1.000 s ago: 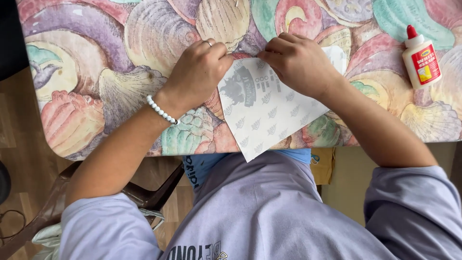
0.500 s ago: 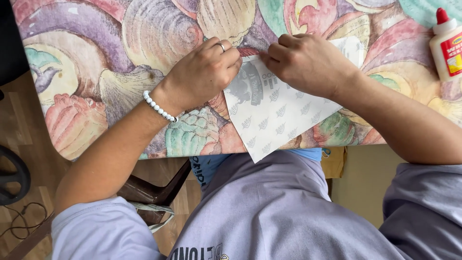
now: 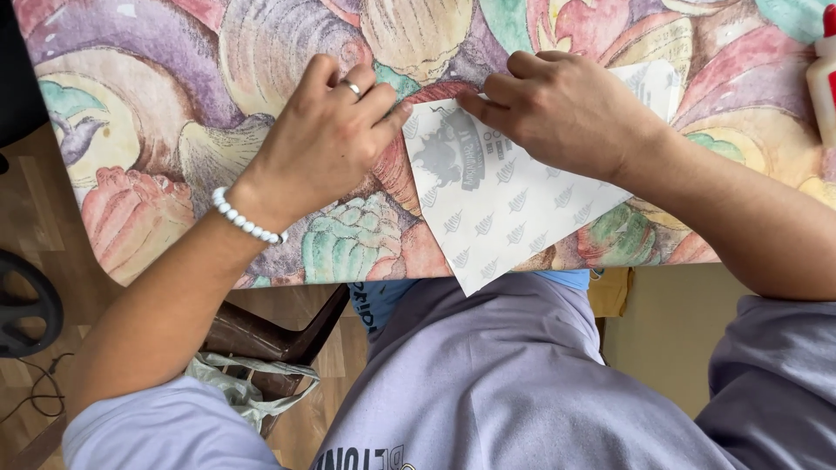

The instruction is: Folding printed paper sheets into bags and stacking them on a table

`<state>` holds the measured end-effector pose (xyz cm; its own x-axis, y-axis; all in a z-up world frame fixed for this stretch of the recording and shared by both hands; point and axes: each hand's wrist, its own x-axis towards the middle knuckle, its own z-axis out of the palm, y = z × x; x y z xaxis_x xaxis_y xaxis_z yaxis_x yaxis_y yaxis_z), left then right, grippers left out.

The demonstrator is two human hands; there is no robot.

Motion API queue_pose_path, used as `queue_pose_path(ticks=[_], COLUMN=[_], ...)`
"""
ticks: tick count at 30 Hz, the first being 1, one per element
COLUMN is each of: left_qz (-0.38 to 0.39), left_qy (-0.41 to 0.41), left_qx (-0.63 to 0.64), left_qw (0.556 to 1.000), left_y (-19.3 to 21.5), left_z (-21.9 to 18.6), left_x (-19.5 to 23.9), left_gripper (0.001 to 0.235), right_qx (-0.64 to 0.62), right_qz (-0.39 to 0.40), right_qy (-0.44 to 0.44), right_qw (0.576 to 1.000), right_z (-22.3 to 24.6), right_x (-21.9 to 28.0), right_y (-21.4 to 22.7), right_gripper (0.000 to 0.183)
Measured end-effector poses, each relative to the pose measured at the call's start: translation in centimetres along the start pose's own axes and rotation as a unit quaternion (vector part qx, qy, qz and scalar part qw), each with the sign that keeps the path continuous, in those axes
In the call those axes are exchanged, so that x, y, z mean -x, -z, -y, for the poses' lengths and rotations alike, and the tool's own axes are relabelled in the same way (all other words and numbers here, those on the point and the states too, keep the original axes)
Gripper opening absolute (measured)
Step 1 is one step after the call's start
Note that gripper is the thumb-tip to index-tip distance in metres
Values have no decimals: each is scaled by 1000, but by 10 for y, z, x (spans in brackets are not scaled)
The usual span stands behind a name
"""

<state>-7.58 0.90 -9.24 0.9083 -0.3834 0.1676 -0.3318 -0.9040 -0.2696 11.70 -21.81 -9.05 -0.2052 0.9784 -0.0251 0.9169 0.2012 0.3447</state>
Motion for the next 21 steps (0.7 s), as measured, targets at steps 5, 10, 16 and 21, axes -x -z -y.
queue_pose_path(ticks=[5, 10, 16, 21], left_qz=[-124, -55, 12, 13], left_qy=[105, 118, 136, 153], left_qx=[226, 338, 229, 144], left_qw=[960, 932, 964, 978], left_y=[-1, -6, -5, -7], left_z=[-4, -51, -65, -75], left_x=[6, -14, -18, -32], left_gripper=[37, 45, 56, 63], right_qx=[12, -4, -22, -16], right_qz=[9, -10, -92, -62], right_qy=[10, 15, 19, 12], right_qw=[1000, 1000, 995, 998], right_z=[0, 0, -1, -10], right_x=[-3, -4, 11, 22], right_y=[-2, 2, -13, -10], right_gripper=[46, 37, 11, 6])
